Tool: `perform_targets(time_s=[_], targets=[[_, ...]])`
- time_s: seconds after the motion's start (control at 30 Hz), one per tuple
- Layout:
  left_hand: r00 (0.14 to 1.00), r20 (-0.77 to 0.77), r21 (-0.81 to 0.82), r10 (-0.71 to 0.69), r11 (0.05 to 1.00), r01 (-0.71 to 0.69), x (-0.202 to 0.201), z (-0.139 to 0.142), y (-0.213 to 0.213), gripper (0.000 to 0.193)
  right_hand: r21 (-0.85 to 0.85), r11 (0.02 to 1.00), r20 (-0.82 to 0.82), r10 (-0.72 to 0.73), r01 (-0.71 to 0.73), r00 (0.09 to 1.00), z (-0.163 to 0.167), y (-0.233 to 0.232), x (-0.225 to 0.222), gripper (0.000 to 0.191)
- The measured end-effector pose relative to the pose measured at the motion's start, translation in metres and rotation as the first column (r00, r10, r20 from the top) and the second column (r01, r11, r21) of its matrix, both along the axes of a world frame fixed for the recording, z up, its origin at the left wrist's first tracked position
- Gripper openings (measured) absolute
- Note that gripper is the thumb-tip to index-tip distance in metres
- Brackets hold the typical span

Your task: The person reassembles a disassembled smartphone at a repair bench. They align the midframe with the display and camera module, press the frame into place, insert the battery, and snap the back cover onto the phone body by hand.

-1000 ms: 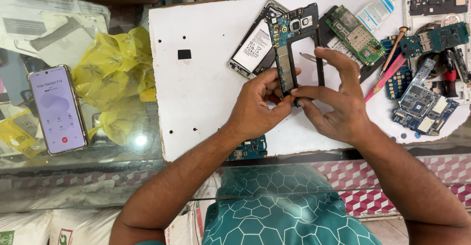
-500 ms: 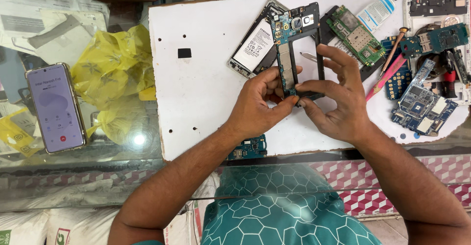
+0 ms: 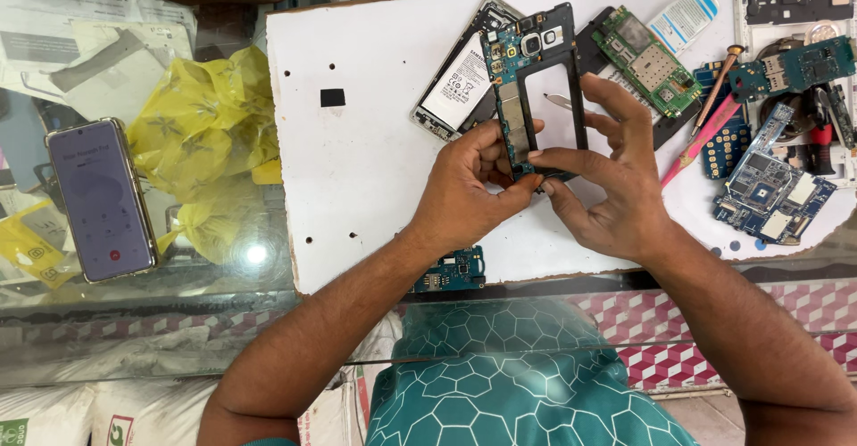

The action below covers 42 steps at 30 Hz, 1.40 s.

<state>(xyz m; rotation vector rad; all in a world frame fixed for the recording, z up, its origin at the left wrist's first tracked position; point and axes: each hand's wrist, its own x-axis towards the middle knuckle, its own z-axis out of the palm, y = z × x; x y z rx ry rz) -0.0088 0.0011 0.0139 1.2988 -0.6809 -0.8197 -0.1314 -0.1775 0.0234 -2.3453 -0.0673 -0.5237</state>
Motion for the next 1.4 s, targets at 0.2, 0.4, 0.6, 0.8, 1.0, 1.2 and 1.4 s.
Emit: perform_targets(time_s=[0.2,0.4,0.6,0.8,1.0,1.2,1.4], targets=[[1.0,-0.001,-0.001,0.005,1.0,-0.005,-0.0002,0.001,0.0008,0.051,-0.062,0.998,0.037,0.003,-0.001,0.999,0.0003,0.0026,-0.0001,0.033],[1.0,-0.011,-0.001,0.006,1.0,-0.006,-0.0001,0.0008,0.0001,0.051,-0.042,0.999,0.019,-0.001,0.002,1.0,0.0031,0.003,-0.0001,0.033],[1.0,-0.005,0.011,0.002,1.0,-0.002,0.0005,-0.0008,-0.0005,0.053,0.025,1.0,-0.012,0.006,-0.005,1.0,0.0033,0.0006,0.0009,0.032],[0.999,-0.032,-0.022,0.003,1.0,-0.003,0.0004,-0.002,-0.0006,0.052,0.092,0.996,-0.021,0.015,-0.013,1.0,0.0019,-0.0007,0.0023,0.031],[0.999,-0.053,-0.033,0.004,0.999,-0.006,-0.0004,-0.0032,-0.0009,0.052,0.107,0.994,-0.05,0.01,-0.004,0.999,0.0019,-0.0005,0.0016,0.029],[0.999,-0.044,-0.038,0.003,0.999,-0.005,0.0006,-0.0029,-0.0009,0.051,0.119,0.993,-0.049,0.009,-0.003,0.999,0.0023,0.0005,0.0017,0.026],[0.999,-0.038,-0.02,0.012,1.0,-0.013,0.0002,-0.0015,-0.0011,0.05,0.116,0.993,-0.046,0.006,-0.001,0.999,0.0027,0.001,0.0019,0.027]])
